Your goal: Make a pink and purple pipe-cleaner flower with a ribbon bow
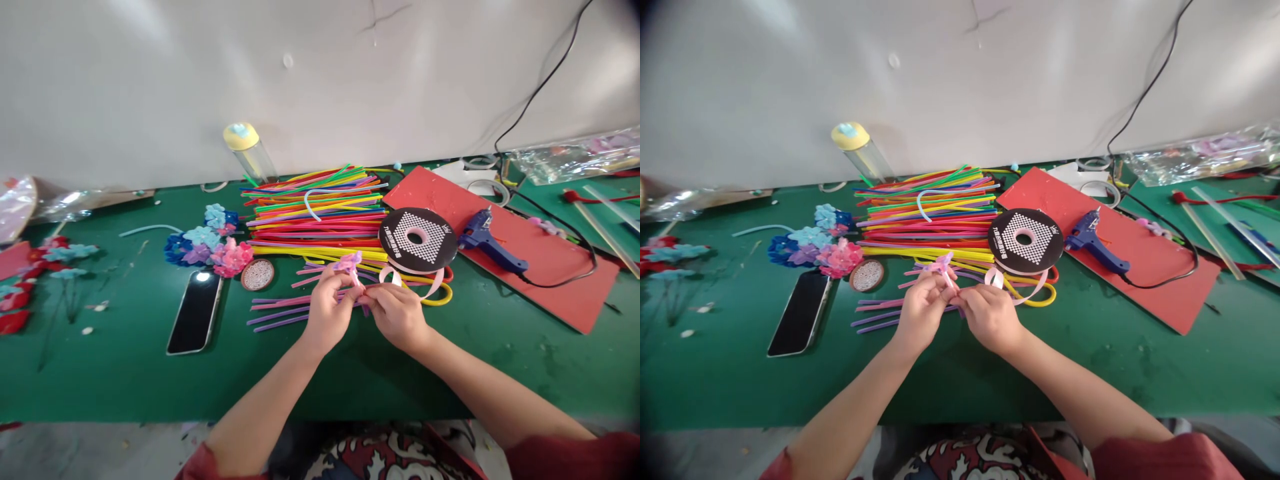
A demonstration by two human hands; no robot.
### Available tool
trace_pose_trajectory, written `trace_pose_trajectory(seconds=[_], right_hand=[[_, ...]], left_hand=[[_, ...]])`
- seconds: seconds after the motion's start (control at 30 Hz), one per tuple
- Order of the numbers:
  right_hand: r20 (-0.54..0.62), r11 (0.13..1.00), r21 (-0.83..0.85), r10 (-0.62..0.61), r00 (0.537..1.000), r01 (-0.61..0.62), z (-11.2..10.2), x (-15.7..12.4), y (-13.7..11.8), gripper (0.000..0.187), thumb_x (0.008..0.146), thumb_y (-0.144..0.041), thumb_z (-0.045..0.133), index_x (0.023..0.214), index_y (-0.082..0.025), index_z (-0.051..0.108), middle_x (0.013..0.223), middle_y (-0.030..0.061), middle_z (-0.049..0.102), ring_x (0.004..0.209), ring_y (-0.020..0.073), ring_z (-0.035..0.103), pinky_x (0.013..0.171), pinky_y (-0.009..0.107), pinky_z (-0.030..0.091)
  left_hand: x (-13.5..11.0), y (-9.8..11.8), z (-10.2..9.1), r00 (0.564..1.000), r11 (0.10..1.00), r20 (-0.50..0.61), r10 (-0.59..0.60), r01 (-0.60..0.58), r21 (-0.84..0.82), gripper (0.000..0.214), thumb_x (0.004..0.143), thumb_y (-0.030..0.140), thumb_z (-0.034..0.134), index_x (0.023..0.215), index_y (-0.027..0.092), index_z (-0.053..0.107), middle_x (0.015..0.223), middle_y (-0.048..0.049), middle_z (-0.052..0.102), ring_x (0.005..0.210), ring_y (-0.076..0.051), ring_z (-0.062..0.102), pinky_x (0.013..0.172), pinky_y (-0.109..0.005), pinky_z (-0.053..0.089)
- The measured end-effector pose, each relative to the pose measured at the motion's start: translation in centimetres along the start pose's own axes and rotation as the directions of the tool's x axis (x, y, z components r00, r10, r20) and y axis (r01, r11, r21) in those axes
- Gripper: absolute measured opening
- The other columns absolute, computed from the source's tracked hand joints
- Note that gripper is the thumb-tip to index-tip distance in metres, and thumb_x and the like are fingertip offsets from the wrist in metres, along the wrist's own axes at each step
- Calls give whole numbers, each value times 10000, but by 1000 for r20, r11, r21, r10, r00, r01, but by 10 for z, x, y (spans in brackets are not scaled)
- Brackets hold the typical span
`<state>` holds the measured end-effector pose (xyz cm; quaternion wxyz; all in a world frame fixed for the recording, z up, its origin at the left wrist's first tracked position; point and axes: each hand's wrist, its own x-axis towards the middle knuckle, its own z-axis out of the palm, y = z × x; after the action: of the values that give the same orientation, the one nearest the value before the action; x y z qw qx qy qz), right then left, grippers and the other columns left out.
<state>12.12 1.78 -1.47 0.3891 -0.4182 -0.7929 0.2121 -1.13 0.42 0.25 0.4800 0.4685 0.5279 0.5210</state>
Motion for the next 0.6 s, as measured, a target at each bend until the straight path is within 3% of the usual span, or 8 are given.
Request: trace_pose_trajectory(seconds=[0.1,0.17,0.23,0.3,0.4,0.5,0.6], right_hand=[[133,953,222,180,975,-207,-5,5,-8,368,841,-371,462,548,-170,558,512,34,607,466,108,524,488,226,414],[296,839,414,243,924,-353,-8,9,-10,409,822,-414,487,500,-164,517,465,7,569,431,88,500,462,209,402],[438,631,611,233,868,-478,-9,11,-10,404,770,-470,540,518,-155,528,455,-7,556,423,90,511,460,214,419],[544,369,728,203,814,-578,-8,11,-8,390,696,-504,610,561,-141,561,436,-19,548,399,100,523,437,224,433],[678,90,716,144,721,-692,-4,9,-8,392,616,-502,681,575,-123,587,406,-12,563,353,107,526,369,206,410],[763,-58,646,7,646,-762,-1,4,-8,412,590,-513,695,540,-120,582,368,-2,562,286,91,484,311,176,355],[790,-158,583,-117,602,-797,1,1,-7,426,573,-522,703,505,-125,566,325,-10,533,241,78,438,304,172,347]], left_hand=[[-1,1,-2,996,994,-1,85,-85,64,219,728,350,603,626,156,608,875,-59,467,875,-193,518,678,-275,468],[-2,1,-3,996,996,23,84,-85,21,246,723,380,608,610,161,616,924,-67,468,904,-201,512,693,-282,472],[-2,1,-3,998,998,55,42,-39,-58,288,701,434,619,596,165,613,975,-73,469,882,-201,523,659,-289,483],[-3,1,-3,995,991,95,-18,30,-132,345,668,500,627,583,167,599,991,-78,476,827,-196,541,604,-295,492],[-6,2,-1,983,977,167,-72,103,-188,424,621,583,621,546,170,561,885,-79,507,809,-212,557,586,-313,505],[-10,2,1,970,959,238,-54,117,-258,425,600,580,642,508,179,534,809,-80,510,946,-259,525,592,-308,510],[-13,0,2,955,934,296,-22,125,-336,376,605,523,673,496,190,537,807,-79,508,1065,-267,457,627,-293,510]])
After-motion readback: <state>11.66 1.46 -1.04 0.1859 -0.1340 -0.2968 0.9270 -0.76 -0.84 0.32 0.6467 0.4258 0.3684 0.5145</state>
